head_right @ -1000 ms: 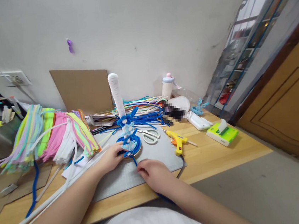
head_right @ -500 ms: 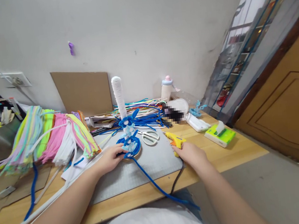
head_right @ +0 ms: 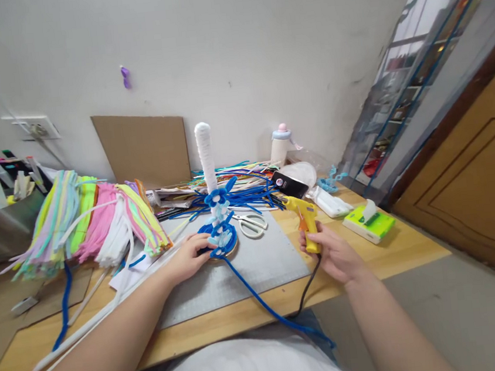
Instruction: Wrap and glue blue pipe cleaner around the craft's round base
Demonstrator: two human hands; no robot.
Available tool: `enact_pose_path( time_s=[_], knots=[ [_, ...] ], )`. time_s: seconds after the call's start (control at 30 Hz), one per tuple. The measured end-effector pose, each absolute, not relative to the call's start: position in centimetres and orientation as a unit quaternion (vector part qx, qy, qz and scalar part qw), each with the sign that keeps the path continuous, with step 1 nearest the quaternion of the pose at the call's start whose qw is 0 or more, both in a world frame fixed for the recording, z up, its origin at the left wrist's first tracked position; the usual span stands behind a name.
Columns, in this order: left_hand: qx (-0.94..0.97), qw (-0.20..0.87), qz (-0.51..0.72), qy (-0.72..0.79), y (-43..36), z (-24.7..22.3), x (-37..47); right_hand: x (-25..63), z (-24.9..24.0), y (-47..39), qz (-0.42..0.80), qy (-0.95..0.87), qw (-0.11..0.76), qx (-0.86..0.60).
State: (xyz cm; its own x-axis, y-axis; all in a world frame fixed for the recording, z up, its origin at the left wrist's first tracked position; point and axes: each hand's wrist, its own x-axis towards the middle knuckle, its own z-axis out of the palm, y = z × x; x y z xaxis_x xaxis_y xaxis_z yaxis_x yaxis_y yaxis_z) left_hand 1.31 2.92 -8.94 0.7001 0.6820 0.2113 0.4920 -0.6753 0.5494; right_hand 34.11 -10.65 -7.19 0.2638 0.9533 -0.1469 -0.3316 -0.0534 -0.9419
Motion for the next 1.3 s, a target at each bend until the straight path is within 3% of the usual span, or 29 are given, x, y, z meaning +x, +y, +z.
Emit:
enact_pose_path(
  time_s=[0.17,0.73,1.13,1.3],
  knots=[
    [0.874,0.256,0.215,0.352,2.9,-9.2,1.6,32.3,-6.7,-10.6,0.637,-0.322,0.586,-0.383],
    [0.869,0.29,0.219,0.336,3.1,-9.4,1.4,22.7,-8.2,-10.1,0.629,-0.477,0.375,-0.486],
    [0.88,0.275,0.203,0.33,2.8,-8.9,1.2,22.2,-7.9,-10.7,0.631,-0.526,0.33,-0.465],
    [0.889,0.268,0.188,0.321,2.7,-8.7,1.1,23.8,-8.4,-10.9,0.616,-0.516,0.348,-0.483]
  ],
)
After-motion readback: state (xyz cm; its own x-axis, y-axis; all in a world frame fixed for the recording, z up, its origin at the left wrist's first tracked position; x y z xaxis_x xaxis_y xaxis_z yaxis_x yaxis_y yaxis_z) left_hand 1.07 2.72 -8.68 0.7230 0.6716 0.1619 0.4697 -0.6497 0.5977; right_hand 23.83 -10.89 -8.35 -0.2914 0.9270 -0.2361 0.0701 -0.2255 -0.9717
